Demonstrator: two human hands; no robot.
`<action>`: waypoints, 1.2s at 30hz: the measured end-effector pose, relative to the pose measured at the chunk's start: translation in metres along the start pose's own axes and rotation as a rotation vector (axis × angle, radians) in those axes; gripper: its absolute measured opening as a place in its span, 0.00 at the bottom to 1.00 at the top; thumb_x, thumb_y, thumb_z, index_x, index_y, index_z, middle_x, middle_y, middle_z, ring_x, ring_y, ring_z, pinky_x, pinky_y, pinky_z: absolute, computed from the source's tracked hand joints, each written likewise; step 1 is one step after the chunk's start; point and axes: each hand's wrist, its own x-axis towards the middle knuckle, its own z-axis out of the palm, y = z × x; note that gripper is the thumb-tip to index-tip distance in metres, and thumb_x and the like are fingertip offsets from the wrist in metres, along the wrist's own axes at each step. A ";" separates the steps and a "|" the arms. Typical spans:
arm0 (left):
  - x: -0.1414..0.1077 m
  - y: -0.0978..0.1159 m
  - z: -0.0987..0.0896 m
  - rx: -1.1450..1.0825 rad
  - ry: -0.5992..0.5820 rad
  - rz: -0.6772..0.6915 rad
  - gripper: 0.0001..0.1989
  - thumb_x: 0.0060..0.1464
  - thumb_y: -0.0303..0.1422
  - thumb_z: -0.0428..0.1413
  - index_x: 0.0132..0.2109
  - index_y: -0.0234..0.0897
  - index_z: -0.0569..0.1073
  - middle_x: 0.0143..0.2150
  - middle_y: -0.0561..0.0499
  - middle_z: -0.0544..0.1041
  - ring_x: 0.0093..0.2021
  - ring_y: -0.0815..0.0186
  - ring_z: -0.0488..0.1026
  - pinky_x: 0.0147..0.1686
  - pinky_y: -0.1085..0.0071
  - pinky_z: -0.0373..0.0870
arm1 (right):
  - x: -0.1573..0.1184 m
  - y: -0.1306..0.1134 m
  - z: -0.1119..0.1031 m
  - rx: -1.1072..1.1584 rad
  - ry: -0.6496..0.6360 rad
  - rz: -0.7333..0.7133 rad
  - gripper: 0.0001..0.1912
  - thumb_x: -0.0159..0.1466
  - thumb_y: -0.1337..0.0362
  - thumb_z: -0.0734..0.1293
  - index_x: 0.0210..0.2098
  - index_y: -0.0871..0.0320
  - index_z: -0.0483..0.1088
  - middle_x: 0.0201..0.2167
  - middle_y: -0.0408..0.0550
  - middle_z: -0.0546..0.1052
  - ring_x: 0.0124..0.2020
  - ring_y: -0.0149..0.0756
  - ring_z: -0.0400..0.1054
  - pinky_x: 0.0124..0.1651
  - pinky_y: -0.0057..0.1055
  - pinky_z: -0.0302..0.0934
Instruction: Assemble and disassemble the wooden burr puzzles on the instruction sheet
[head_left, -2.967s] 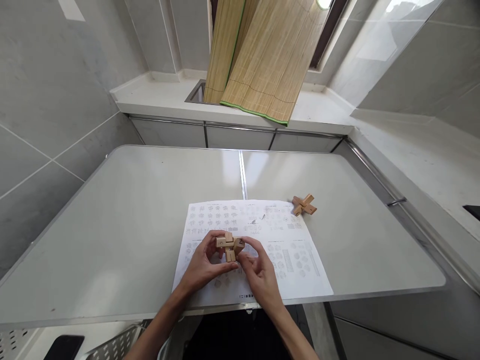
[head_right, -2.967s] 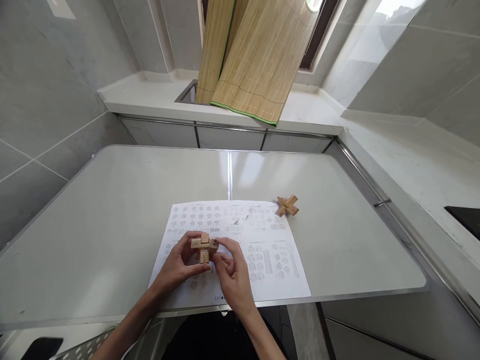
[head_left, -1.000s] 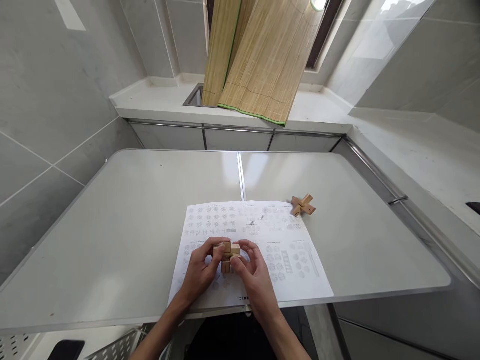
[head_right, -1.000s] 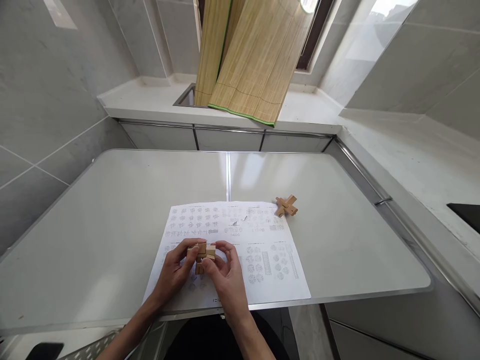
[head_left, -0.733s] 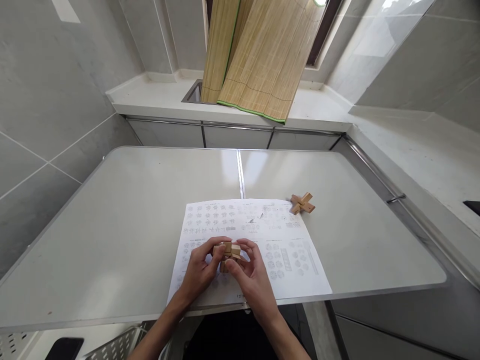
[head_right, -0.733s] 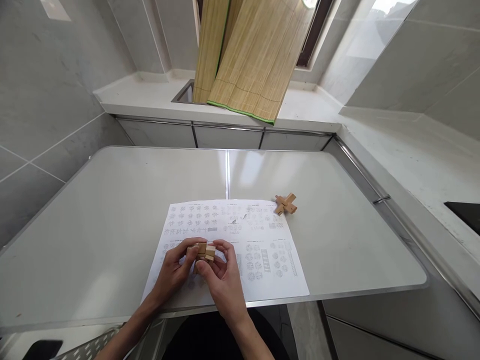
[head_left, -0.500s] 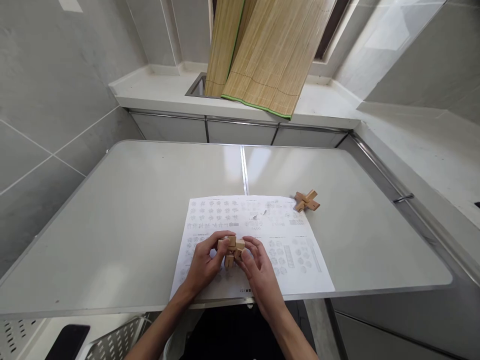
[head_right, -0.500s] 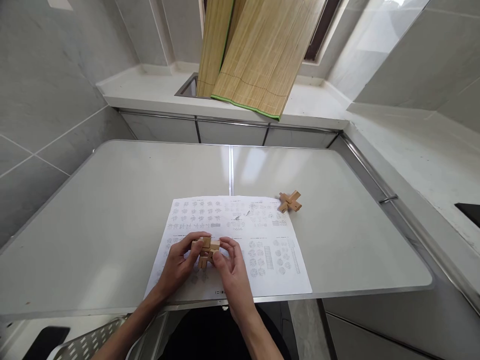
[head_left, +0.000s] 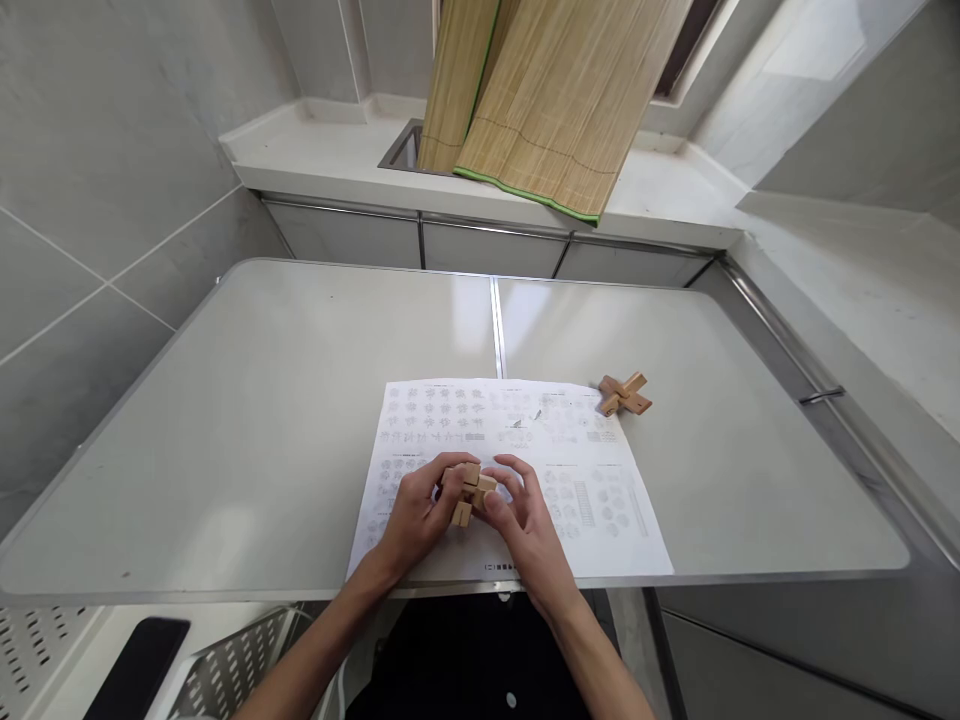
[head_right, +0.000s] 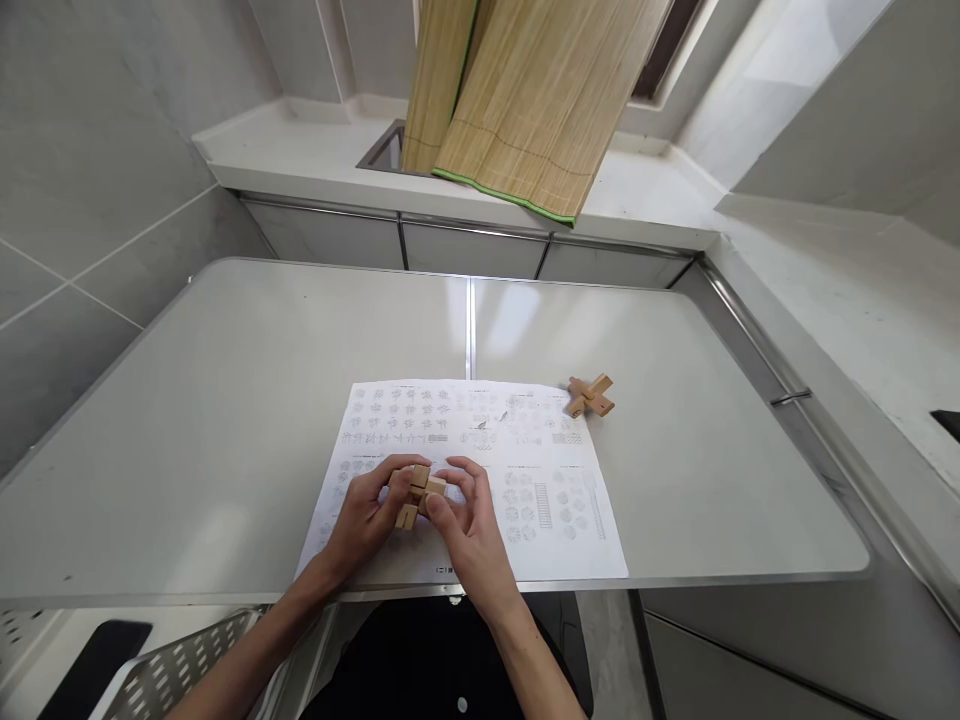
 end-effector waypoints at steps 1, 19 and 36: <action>0.000 -0.001 0.001 0.010 0.004 0.008 0.20 0.74 0.45 0.46 0.51 0.38 0.78 0.36 0.51 0.80 0.32 0.66 0.74 0.34 0.72 0.69 | 0.000 0.001 0.001 0.030 0.003 0.025 0.28 0.68 0.46 0.73 0.61 0.48 0.63 0.57 0.49 0.75 0.53 0.44 0.77 0.58 0.42 0.73; -0.001 0.001 -0.001 -0.031 -0.232 0.163 0.31 0.52 0.44 0.71 0.60 0.43 0.73 0.47 0.48 0.77 0.41 0.61 0.74 0.40 0.67 0.74 | 0.001 -0.023 -0.017 0.092 -0.045 0.185 0.30 0.64 0.46 0.76 0.60 0.46 0.66 0.54 0.50 0.80 0.47 0.48 0.81 0.53 0.49 0.74; 0.001 0.005 -0.009 -0.026 -0.124 0.191 0.30 0.55 0.43 0.71 0.62 0.45 0.73 0.53 0.45 0.78 0.48 0.57 0.76 0.48 0.61 0.75 | 0.007 -0.017 -0.014 -0.318 -0.049 -0.065 0.20 0.72 0.43 0.66 0.41 0.52 0.76 0.52 0.49 0.77 0.49 0.45 0.73 0.53 0.38 0.70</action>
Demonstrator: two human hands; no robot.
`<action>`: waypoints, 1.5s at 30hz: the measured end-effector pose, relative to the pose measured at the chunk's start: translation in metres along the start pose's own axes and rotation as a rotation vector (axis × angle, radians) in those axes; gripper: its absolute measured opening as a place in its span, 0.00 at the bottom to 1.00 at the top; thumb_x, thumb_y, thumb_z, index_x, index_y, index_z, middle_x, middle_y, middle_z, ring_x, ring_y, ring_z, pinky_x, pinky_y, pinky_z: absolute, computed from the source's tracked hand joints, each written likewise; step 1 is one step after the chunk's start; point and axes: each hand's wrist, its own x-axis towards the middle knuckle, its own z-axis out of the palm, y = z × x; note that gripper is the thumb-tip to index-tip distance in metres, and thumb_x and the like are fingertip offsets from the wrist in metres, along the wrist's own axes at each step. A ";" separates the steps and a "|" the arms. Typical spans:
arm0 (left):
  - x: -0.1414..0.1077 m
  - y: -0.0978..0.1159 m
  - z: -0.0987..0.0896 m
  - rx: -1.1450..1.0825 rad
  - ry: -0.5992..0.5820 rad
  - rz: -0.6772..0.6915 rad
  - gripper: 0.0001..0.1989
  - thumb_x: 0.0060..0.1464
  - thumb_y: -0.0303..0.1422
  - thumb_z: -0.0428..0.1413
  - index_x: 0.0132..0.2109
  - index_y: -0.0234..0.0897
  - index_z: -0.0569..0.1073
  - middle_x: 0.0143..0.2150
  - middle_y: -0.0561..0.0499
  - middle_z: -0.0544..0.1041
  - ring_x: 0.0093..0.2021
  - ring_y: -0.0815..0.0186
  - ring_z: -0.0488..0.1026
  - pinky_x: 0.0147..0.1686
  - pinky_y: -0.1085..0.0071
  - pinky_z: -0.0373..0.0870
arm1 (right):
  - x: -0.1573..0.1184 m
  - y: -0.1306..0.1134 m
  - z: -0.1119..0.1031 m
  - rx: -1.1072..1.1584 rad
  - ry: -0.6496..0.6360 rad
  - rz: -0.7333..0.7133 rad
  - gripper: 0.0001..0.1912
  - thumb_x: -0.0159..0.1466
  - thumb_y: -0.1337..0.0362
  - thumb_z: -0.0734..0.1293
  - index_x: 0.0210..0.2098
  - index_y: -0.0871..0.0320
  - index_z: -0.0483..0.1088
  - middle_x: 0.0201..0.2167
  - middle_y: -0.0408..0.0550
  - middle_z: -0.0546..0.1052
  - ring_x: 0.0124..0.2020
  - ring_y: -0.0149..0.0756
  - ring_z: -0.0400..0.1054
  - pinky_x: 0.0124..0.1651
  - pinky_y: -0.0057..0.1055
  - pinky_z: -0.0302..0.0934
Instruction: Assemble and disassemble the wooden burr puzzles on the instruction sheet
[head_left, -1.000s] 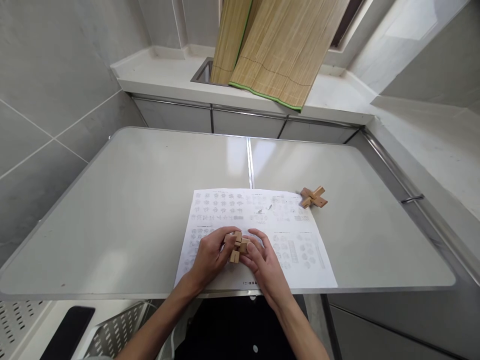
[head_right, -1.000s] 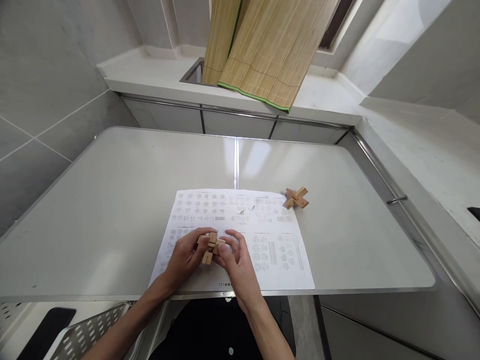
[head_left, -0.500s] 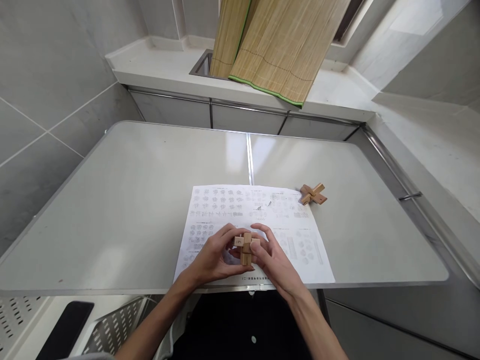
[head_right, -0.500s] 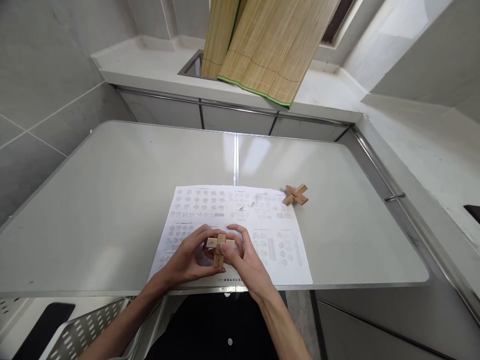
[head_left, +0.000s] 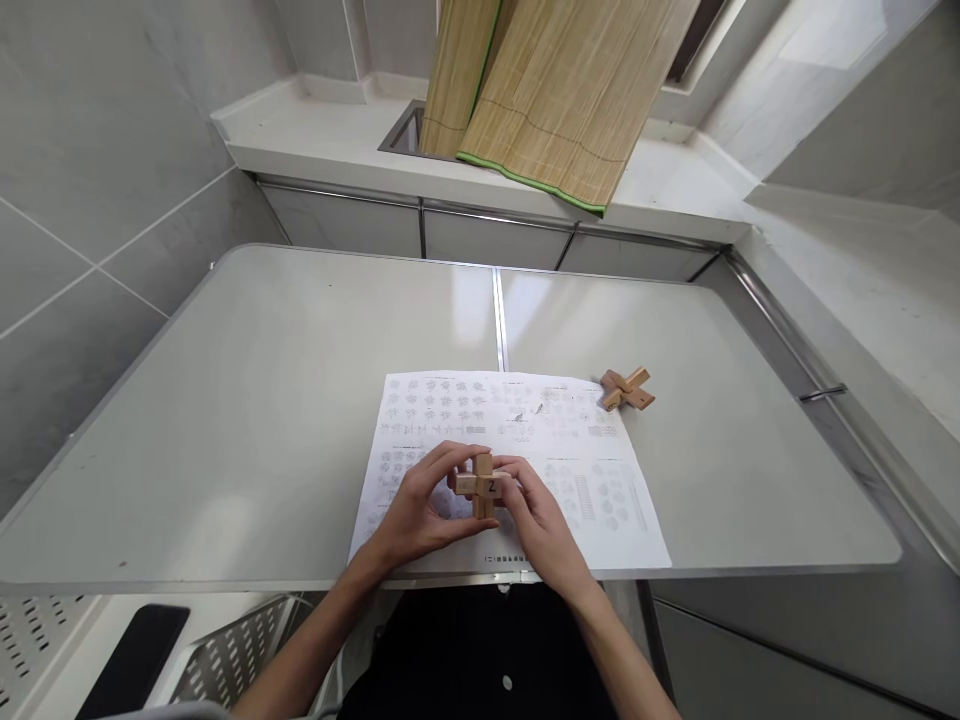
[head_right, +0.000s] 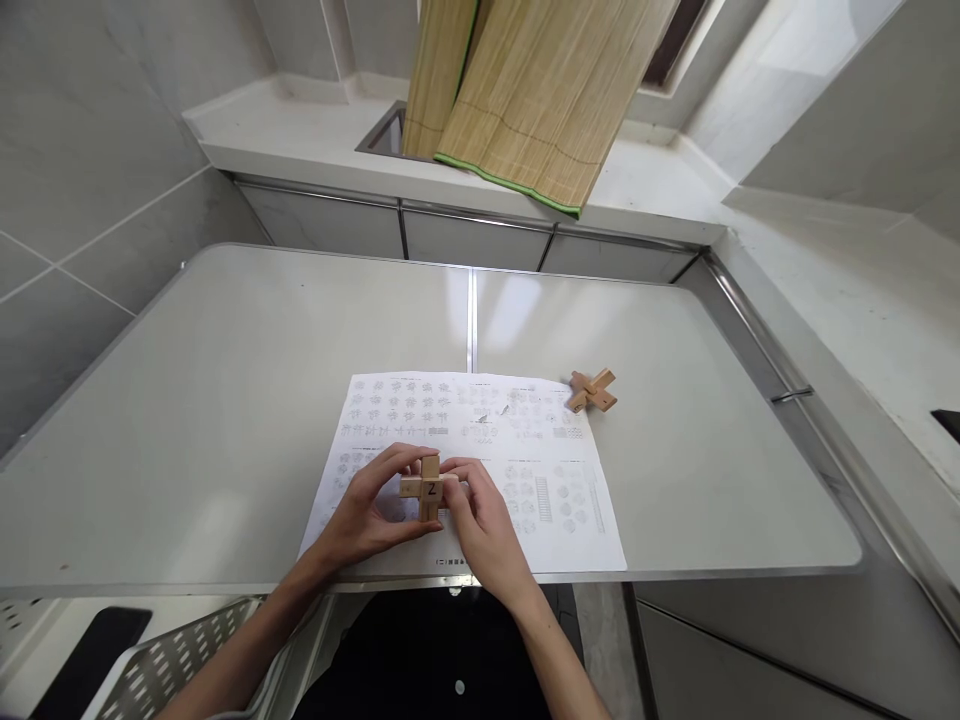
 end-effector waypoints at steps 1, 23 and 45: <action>0.000 0.000 0.000 -0.011 -0.016 0.012 0.30 0.56 0.42 0.70 0.62 0.46 0.73 0.54 0.45 0.78 0.49 0.57 0.76 0.49 0.61 0.75 | 0.001 0.000 -0.002 -0.017 -0.010 0.001 0.20 0.72 0.44 0.65 0.38 0.53 0.76 0.50 0.49 0.77 0.50 0.44 0.73 0.54 0.38 0.69; 0.003 -0.011 0.000 0.108 -0.156 -0.135 0.17 0.67 0.40 0.58 0.61 0.48 0.72 0.53 0.47 0.79 0.47 0.60 0.77 0.45 0.65 0.78 | 0.022 0.024 -0.141 -0.597 0.737 -0.039 0.23 0.69 0.43 0.64 0.32 0.55 0.74 0.53 0.59 0.74 0.51 0.50 0.72 0.47 0.40 0.66; -0.038 -0.028 -0.075 0.524 0.425 -0.442 0.24 0.56 0.57 0.58 0.46 0.44 0.82 0.44 0.49 0.84 0.40 0.58 0.79 0.37 0.70 0.77 | -0.023 0.039 -0.118 -0.375 0.474 -0.172 0.21 0.73 0.46 0.63 0.32 0.55 0.71 0.27 0.47 0.76 0.31 0.39 0.71 0.38 0.32 0.66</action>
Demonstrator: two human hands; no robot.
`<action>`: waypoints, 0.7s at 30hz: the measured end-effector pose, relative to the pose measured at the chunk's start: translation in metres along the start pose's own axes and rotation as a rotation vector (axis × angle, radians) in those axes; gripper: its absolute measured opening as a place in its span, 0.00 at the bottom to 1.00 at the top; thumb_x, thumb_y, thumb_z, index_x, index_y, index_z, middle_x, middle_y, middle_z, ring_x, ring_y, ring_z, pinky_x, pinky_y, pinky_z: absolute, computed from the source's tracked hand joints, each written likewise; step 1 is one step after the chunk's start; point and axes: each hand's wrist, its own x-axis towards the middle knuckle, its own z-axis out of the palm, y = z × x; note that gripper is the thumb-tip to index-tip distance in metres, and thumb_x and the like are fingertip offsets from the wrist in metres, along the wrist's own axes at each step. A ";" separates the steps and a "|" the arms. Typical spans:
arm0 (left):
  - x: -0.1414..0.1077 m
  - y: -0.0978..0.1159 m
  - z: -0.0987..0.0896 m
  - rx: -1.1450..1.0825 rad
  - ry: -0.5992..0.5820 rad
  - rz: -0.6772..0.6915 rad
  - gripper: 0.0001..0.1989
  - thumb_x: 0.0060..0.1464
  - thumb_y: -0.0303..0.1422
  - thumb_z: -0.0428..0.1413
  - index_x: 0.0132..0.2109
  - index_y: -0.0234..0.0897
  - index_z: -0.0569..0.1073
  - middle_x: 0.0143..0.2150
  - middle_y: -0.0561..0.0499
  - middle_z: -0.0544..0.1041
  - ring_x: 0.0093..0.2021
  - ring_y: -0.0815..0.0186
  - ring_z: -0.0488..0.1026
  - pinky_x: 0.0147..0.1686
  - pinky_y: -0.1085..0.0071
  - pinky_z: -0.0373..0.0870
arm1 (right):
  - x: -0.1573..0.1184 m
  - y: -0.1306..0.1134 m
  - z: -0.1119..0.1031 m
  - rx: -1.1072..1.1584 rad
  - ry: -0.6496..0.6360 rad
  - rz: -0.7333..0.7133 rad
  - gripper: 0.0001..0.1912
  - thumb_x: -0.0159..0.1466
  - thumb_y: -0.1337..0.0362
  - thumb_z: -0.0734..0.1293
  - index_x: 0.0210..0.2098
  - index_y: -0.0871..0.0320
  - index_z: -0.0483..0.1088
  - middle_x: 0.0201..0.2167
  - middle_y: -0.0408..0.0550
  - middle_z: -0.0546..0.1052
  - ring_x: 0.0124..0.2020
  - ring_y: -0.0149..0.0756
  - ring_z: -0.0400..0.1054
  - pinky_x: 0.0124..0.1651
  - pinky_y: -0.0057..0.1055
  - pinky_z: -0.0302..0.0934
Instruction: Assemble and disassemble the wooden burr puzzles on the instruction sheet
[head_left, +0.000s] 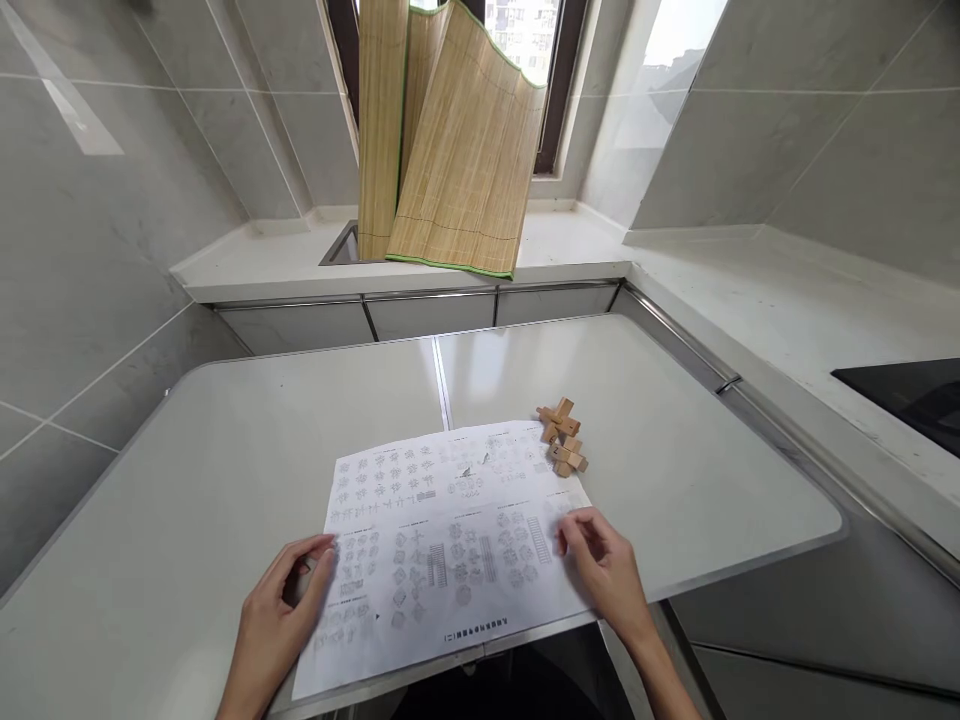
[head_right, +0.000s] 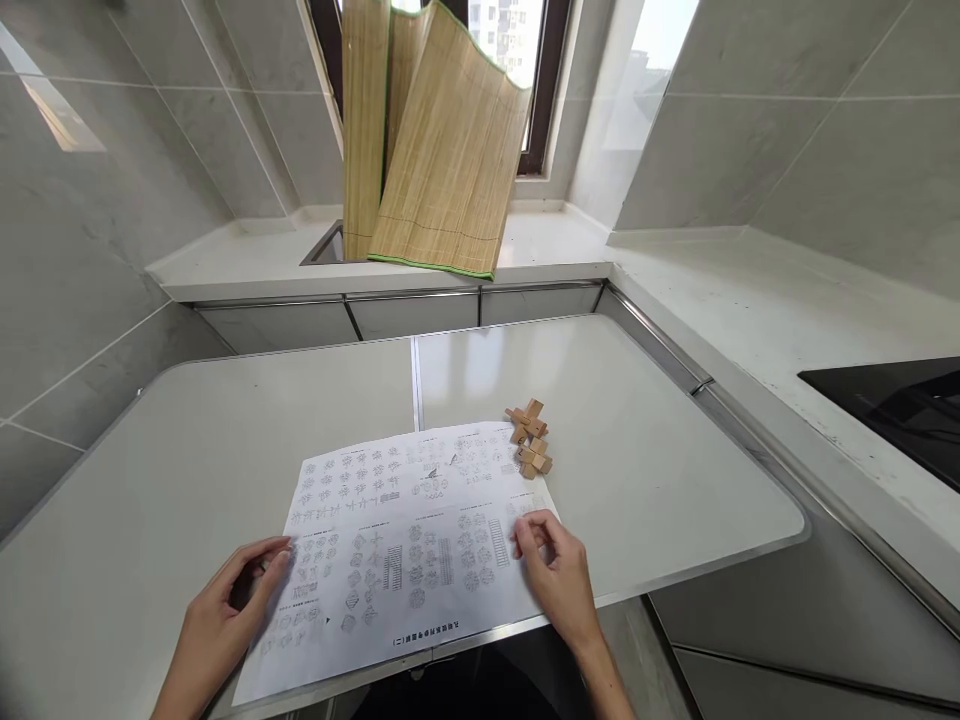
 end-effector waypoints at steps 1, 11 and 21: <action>0.001 0.002 0.000 0.008 -0.003 -0.009 0.24 0.56 0.57 0.59 0.46 0.44 0.82 0.42 0.49 0.84 0.39 0.58 0.79 0.36 0.70 0.76 | -0.002 0.001 0.001 0.016 -0.035 0.000 0.21 0.73 0.46 0.64 0.31 0.55 0.71 0.25 0.45 0.74 0.28 0.38 0.70 0.37 0.32 0.66; -0.001 0.010 0.001 0.040 0.048 -0.064 0.22 0.57 0.54 0.58 0.47 0.44 0.81 0.47 0.48 0.83 0.44 0.56 0.78 0.32 0.70 0.73 | -0.007 0.004 0.001 -0.028 -0.089 -0.030 0.21 0.72 0.47 0.64 0.30 0.54 0.71 0.23 0.42 0.69 0.25 0.35 0.63 0.28 0.29 0.59; -0.001 0.001 0.011 0.205 0.268 -0.083 0.22 0.60 0.49 0.51 0.48 0.39 0.79 0.55 0.40 0.77 0.60 0.45 0.69 0.55 0.51 0.72 | -0.009 0.006 0.000 -0.099 -0.106 -0.030 0.22 0.73 0.46 0.64 0.29 0.54 0.70 0.22 0.41 0.70 0.23 0.34 0.63 0.28 0.29 0.59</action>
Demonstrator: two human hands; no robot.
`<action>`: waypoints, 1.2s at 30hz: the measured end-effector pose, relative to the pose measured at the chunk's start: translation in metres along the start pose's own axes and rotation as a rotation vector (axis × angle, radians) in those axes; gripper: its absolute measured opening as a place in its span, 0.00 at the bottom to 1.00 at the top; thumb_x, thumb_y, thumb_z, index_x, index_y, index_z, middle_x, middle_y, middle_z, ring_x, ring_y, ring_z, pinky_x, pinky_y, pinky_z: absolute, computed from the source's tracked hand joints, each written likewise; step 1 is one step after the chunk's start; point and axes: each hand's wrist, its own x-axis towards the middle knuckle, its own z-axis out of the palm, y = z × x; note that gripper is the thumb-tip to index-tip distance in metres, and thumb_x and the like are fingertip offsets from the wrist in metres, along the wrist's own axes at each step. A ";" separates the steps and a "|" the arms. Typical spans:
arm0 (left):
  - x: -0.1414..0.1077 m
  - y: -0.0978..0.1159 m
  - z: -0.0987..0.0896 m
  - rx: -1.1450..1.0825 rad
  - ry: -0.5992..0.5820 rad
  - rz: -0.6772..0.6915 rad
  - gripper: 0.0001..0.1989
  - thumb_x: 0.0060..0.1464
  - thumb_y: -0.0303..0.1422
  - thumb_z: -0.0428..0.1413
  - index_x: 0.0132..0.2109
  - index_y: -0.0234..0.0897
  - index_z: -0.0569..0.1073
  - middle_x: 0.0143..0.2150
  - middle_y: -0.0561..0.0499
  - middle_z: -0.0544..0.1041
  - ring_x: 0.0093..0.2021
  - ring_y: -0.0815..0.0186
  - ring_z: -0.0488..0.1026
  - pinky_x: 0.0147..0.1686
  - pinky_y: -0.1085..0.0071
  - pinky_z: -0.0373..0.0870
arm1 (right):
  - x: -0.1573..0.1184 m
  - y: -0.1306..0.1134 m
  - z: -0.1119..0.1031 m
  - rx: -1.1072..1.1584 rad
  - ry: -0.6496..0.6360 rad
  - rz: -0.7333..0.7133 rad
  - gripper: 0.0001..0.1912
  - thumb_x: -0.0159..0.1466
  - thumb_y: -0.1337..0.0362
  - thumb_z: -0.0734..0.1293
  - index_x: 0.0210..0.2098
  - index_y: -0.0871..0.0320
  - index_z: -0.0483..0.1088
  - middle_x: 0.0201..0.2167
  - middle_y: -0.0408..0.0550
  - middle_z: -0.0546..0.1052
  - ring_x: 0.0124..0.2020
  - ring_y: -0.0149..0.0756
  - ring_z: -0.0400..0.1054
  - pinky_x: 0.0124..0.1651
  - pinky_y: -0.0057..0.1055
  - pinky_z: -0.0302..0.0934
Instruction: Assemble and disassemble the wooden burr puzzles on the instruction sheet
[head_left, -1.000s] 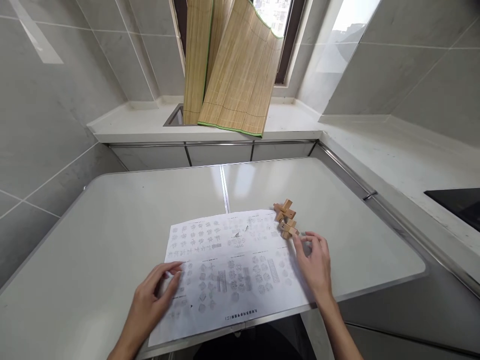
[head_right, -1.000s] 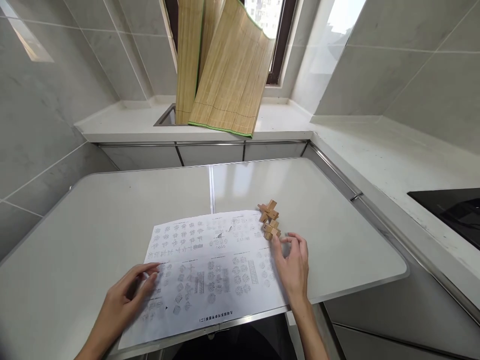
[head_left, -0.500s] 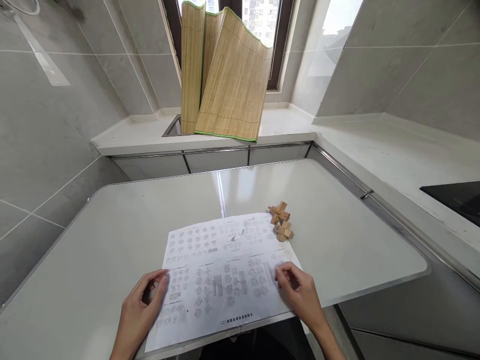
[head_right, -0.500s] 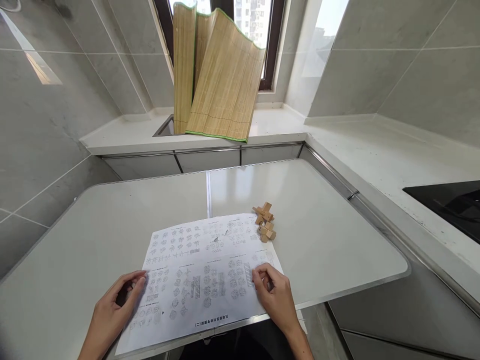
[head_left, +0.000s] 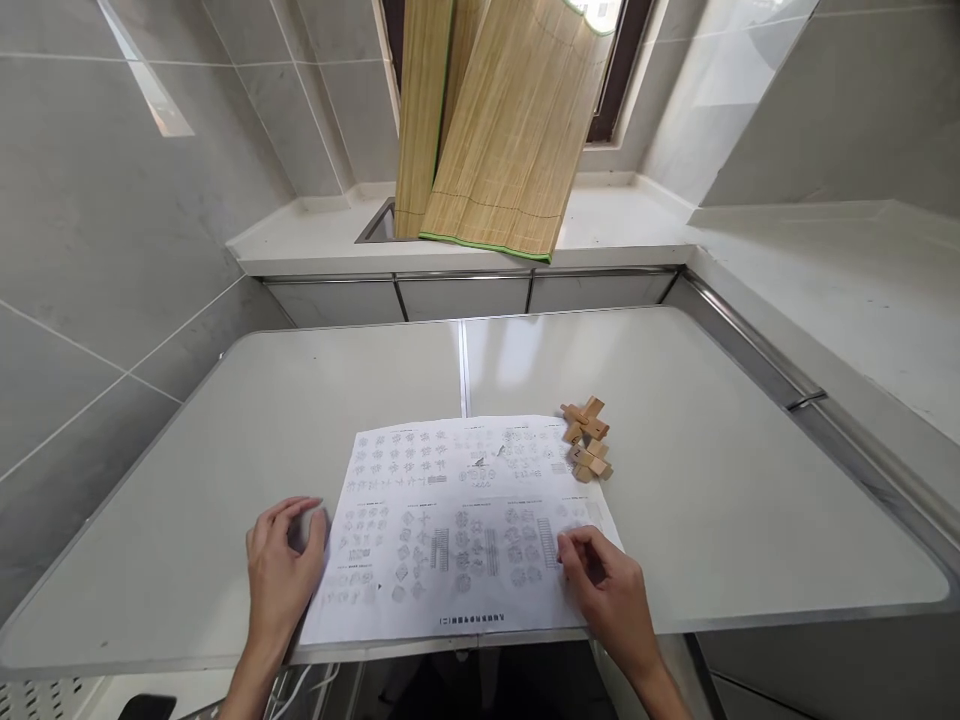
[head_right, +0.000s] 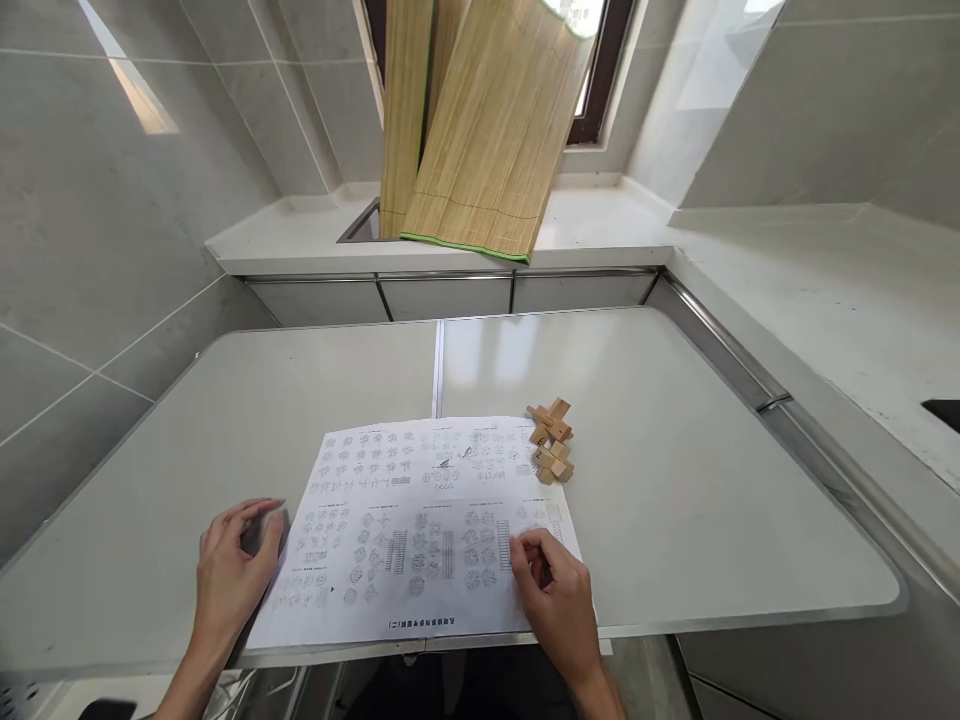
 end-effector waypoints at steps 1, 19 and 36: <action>-0.001 0.000 0.000 -0.002 0.002 0.002 0.21 0.60 0.48 0.52 0.47 0.39 0.80 0.55 0.40 0.76 0.60 0.45 0.69 0.56 0.50 0.71 | 0.000 0.000 -0.001 -0.003 -0.003 0.002 0.22 0.73 0.46 0.64 0.29 0.54 0.70 0.22 0.41 0.70 0.23 0.34 0.63 0.28 0.29 0.60; -0.007 0.000 -0.008 -0.100 -0.090 0.031 0.20 0.60 0.48 0.54 0.41 0.41 0.84 0.54 0.41 0.77 0.59 0.45 0.70 0.62 0.48 0.68 | -0.002 0.002 0.005 -0.050 0.096 -0.076 0.21 0.73 0.46 0.63 0.31 0.54 0.70 0.22 0.41 0.70 0.24 0.35 0.62 0.31 0.30 0.60; -0.006 -0.005 -0.008 -0.163 -0.086 0.076 0.18 0.61 0.47 0.54 0.42 0.41 0.83 0.45 0.45 0.86 0.50 0.52 0.79 0.51 0.60 0.72 | 0.000 0.006 0.006 -0.062 0.071 -0.060 0.24 0.72 0.43 0.62 0.31 0.55 0.70 0.21 0.40 0.70 0.23 0.34 0.62 0.31 0.29 0.60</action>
